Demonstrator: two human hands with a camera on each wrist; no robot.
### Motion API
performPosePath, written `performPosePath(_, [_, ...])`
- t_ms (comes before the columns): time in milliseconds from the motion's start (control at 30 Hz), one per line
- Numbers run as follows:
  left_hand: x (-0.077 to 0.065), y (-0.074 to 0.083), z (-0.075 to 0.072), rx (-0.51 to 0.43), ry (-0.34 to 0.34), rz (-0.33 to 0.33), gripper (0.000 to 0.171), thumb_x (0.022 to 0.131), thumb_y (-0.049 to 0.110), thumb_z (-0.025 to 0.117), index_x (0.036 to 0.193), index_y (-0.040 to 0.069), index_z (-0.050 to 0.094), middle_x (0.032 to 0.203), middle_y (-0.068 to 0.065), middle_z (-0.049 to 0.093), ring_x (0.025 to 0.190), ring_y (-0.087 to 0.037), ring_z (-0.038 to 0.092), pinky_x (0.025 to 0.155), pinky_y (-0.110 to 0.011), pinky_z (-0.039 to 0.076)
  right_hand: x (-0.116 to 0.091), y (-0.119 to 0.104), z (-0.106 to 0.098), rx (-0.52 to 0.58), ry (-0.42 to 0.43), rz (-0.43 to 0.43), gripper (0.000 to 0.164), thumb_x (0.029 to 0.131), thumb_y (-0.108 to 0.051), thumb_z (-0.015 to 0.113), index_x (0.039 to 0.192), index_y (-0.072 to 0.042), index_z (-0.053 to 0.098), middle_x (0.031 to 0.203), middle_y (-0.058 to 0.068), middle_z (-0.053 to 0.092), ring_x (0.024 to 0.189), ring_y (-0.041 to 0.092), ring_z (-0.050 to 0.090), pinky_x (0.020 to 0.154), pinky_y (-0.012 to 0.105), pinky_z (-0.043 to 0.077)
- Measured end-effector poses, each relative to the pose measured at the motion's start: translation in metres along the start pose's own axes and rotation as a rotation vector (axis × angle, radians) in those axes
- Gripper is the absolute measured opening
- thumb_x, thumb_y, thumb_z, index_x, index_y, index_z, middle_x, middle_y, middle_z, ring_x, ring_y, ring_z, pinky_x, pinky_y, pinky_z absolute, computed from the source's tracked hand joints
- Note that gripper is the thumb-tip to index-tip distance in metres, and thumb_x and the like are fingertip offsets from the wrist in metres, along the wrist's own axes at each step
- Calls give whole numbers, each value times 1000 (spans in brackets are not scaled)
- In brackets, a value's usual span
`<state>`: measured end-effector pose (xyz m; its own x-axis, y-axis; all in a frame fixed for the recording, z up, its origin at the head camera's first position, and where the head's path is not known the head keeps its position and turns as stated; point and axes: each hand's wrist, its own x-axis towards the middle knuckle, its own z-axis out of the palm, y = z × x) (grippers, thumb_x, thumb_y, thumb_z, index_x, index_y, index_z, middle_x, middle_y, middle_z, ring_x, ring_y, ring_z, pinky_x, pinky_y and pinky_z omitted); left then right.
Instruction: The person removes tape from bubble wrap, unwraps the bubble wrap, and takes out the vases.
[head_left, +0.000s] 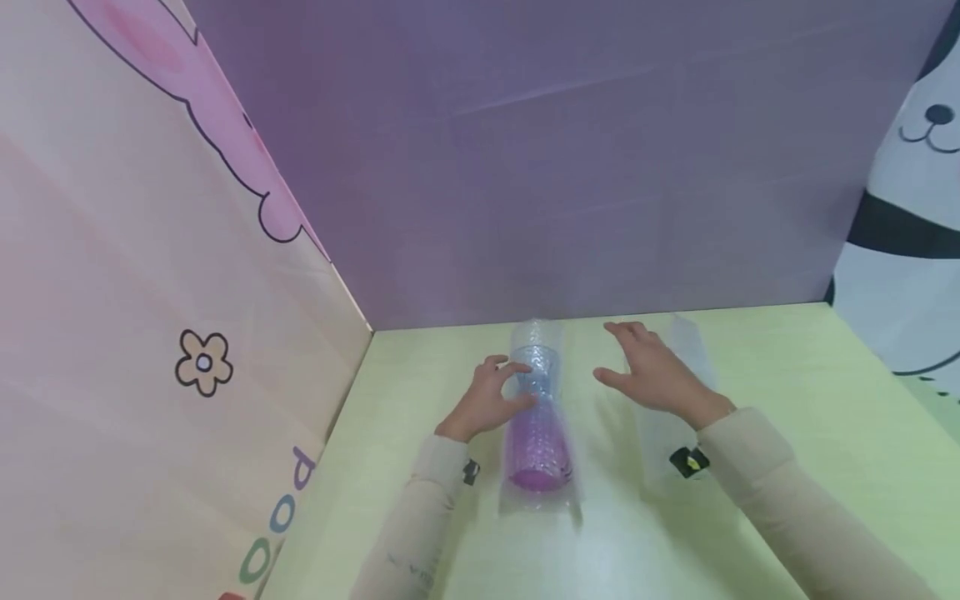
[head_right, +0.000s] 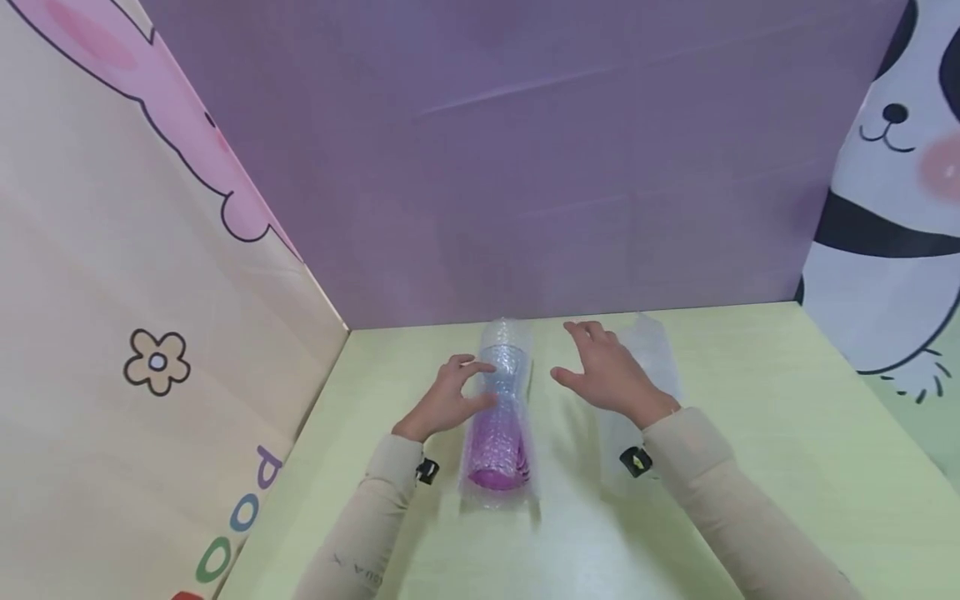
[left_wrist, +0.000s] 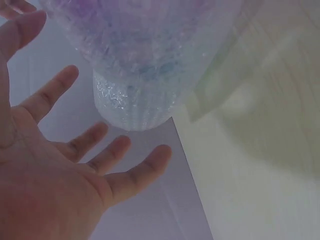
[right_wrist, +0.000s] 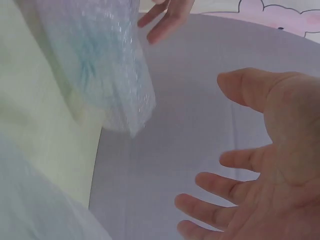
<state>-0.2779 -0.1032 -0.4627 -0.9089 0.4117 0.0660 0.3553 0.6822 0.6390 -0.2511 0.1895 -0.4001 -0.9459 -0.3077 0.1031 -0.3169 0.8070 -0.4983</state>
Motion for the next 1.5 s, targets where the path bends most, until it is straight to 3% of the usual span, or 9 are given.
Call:
performPosePath(167, [-3, -1, 4, -8, -17, -56, 69, 90, 57, 71, 151, 35, 48, 168, -19, 15, 151, -46, 24, 106, -71, 44, -1, -8, 9, 26, -1, -8, 86, 99, -40, 65, 162, -4, 19, 152, 32, 43, 138, 54, 43, 109, 73, 39])
performPosePath(333, [-7, -4, 8, -45, -34, -101, 78, 87, 62, 71, 155, 40, 40, 170, -20, 7, 152, -50, 22, 105, -75, 42, -3, -12, 20, 49, -14, -17, 87, 98, -39, 65, 163, -7, 17, 140, 28, 55, 119, 47, 62, 97, 64, 53])
performPosePath(500, [-9, -7, 12, -85, -48, -126, 87, 85, 66, 71, 159, 45, 30, 171, -18, 3, 149, -54, 28, 104, -75, 43, -3, -13, 30, 64, -10, -30, 89, 98, -38, 66, 165, -12, 13, 131, 23, 62, 108, 40, 67, 84, 54, 59])
performPosePath(633, [-10, -10, 15, -115, -60, -139, 90, 84, 69, 70, 159, 49, 23, 171, -19, 1, 144, -56, 36, 104, -76, 43, -3, -13, 38, 94, -12, -39, 90, 99, -37, 65, 166, -17, 8, 124, 19, 67, 106, 36, 69, 82, 50, 60])
performPosePath(933, [-11, -17, 24, -173, -95, -152, 88, 85, 74, 65, 158, 55, 19, 171, -20, 4, 142, -57, 38, 106, -76, 40, -2, -13, 55, 130, -65, -30, 90, 100, -38, 64, 166, -23, 6, 117, 17, 72, 85, 16, 69, 76, 38, 60])
performPosePath(1200, [-11, -19, 30, -228, -97, -150, 88, 88, 69, 65, 160, 49, 19, 167, -21, 22, 145, -51, 38, 109, -73, 40, -2, -13, 71, 158, -85, -49, 87, 100, -35, 64, 166, -18, 10, 108, 11, 74, 79, 12, 67, 73, 33, 58])
performPosePath(1500, [-11, -22, 36, -278, -77, -145, 83, 92, 66, 61, 161, 47, 21, 166, -21, 24, 145, -50, 38, 108, -73, 42, -2, -12, 85, 202, -121, -34, 84, 100, -31, 64, 165, -13, 14, 105, 10, 75, 76, 12, 66, 68, 30, 57])
